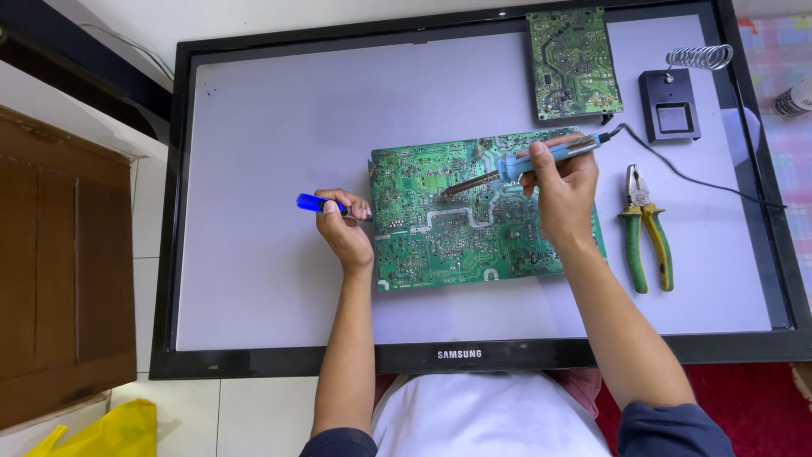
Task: Removing solder from a printed circuit board using a soldering iron and a desoldering pump.
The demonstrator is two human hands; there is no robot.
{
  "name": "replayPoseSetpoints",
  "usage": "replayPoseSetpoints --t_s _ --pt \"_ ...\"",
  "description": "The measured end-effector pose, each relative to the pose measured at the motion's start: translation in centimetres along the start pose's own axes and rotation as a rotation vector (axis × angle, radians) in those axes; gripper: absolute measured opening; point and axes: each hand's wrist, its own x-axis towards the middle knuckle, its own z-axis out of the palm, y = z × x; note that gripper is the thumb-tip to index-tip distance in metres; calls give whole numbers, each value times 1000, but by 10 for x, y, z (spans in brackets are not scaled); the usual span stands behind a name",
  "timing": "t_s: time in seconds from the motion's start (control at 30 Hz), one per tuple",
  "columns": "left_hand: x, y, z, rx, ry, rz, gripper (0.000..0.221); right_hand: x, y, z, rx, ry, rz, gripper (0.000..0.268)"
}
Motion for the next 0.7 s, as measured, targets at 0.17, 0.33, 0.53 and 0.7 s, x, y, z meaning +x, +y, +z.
replayPoseSetpoints --t_s 0.17,0.33,0.53,0.7 --pt "-1 -7 -1 -10 21 29 29 5 -1 -1 -60 -72 -47 16" --pt "-3 -10 -1 -10 53 41 29 6 -15 7 -75 -130 -59 17" --pt "-3 -8 1 -20 51 41 27 15 -20 9 -75 -202 -50 17" --pt "-1 -10 2 -28 53 58 28 32 -25 7 -188 -406 -67 14"
